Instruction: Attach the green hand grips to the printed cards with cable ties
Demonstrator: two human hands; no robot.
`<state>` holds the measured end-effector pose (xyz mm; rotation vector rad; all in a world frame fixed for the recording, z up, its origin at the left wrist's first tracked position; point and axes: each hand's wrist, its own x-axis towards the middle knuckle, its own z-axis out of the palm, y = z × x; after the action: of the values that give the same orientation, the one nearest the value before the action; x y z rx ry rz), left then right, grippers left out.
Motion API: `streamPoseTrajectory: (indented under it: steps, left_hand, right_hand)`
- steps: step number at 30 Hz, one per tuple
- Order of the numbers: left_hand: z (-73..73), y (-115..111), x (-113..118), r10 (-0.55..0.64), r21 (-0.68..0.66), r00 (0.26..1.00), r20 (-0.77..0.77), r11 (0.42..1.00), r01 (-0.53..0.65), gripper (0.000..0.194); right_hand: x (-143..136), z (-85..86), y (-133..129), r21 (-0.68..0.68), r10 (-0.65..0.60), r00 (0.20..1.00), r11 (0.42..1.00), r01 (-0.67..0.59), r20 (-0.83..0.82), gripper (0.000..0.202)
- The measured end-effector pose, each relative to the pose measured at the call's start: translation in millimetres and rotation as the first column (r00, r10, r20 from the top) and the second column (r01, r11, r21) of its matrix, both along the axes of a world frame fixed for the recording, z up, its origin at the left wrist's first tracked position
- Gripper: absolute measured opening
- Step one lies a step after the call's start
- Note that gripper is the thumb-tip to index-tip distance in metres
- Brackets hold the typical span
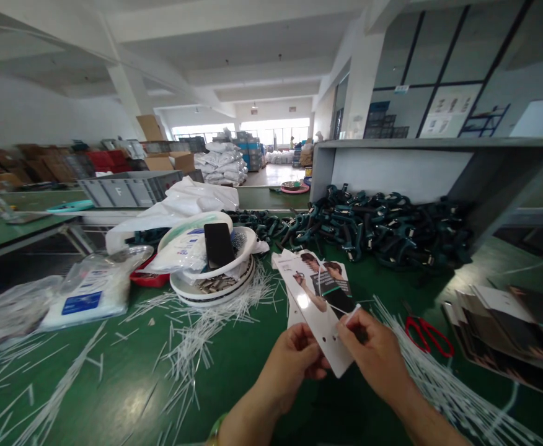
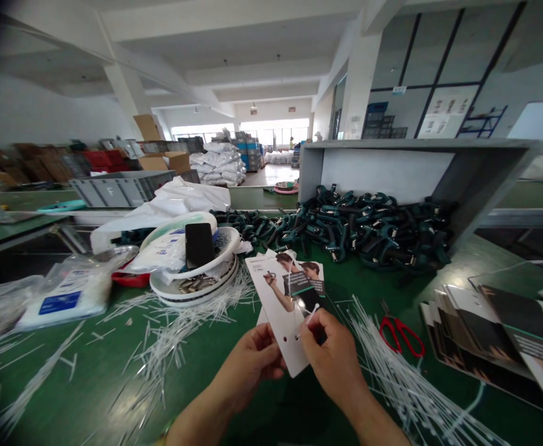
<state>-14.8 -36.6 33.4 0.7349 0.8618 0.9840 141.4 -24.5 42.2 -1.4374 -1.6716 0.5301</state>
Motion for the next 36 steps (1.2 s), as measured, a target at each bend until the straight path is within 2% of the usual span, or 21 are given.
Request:
streamPoseTrajectory:
  steps: [2,4,5,7,9,11,13,15,18,21,23,25,29,36]
  left_hand:
    - [3.1,1.5,-1.5,-0.009,0.005,0.999,-0.032,1.0,0.01,0.028]
    - [7.7,3.1,-5.6,-0.022,0.01,0.999,-0.024,1.0,0.022,0.024]
    - [9.9,3.8,-8.1,-0.026,0.013,1.0,-0.01,1.0,0.026,0.022]
    - [14.0,5.2,-13.1,-0.02,0.011,1.0,0.021,1.0,0.02,0.02]
    - [17.9,6.5,-17.5,-0.01,-0.002,0.999,0.048,1.0,0.01,0.019]
    - [21.9,6.9,-21.3,-0.026,-0.002,0.997,0.075,1.0,0.026,0.019]
    - [25.3,6.0,-23.8,-0.071,0.028,0.992,0.106,0.997,0.068,0.022]
    - [27.3,4.3,-23.9,-0.127,0.093,0.984,0.127,0.989,0.115,0.03]
    - [27.9,3.9,-17.1,-0.144,0.251,0.984,0.109,0.961,0.113,0.041]
    - [29.6,10.5,-2.4,0.03,0.415,1.0,0.002,0.909,-0.028,0.025]
    - [32.1,18.1,9.6,0.149,0.485,0.988,-0.027,0.867,-0.118,0.024]
    - [34.1,26.4,21.3,0.151,0.485,0.989,0.002,0.864,-0.133,0.031]
    - [33.0,38.5,37.8,0.008,0.396,0.997,0.08,0.917,-0.04,0.04]
    - [35.2,42.0,37.1,-0.121,0.345,0.99,0.067,0.934,0.091,0.041]
  right_hand:
    - [7.6,0.9,-6.3,0.036,-0.042,0.993,0.999,0.039,0.106,0.018]
    - [15.3,0.5,-14.2,0.163,-0.112,0.972,0.984,0.079,0.207,0.03]
    - [18.3,0.0,-18.3,0.252,-0.117,0.956,0.967,0.047,0.27,0.039]
    - [21.3,-1.7,-25.4,0.387,-0.068,0.89,0.913,-0.126,0.45,0.05]
    - [20.0,-3.4,-29.3,0.419,-0.047,0.783,0.864,-0.28,0.62,0.052]
    - [16.6,-4.4,-28.7,0.455,-0.124,0.738,0.85,-0.266,0.663,0.045]
    - [14.6,-4.3,-24.2,0.533,-0.223,0.772,0.829,-0.172,0.595,0.031]
    - [15.6,-3.5,-17.8,0.586,-0.27,0.815,0.804,-0.102,0.512,0.025]
    - [20.9,-1.9,-9.2,0.583,-0.225,0.857,0.806,-0.104,0.464,0.025]
    - [24.6,0.6,-4.9,0.526,-0.106,0.898,0.837,-0.152,0.427,0.024]
    - [25.0,4.0,-3.9,0.49,-0.05,0.931,0.86,-0.144,0.362,0.023]
    - [24.7,8.5,-3.0,0.45,-0.035,0.962,0.888,-0.094,0.27,0.023]
    - [25.6,14.8,0.6,0.367,-0.048,0.989,0.93,-0.007,0.141,0.026]
    - [27.1,10.9,3.9,0.364,-0.048,0.996,0.931,0.019,0.07,0.028]
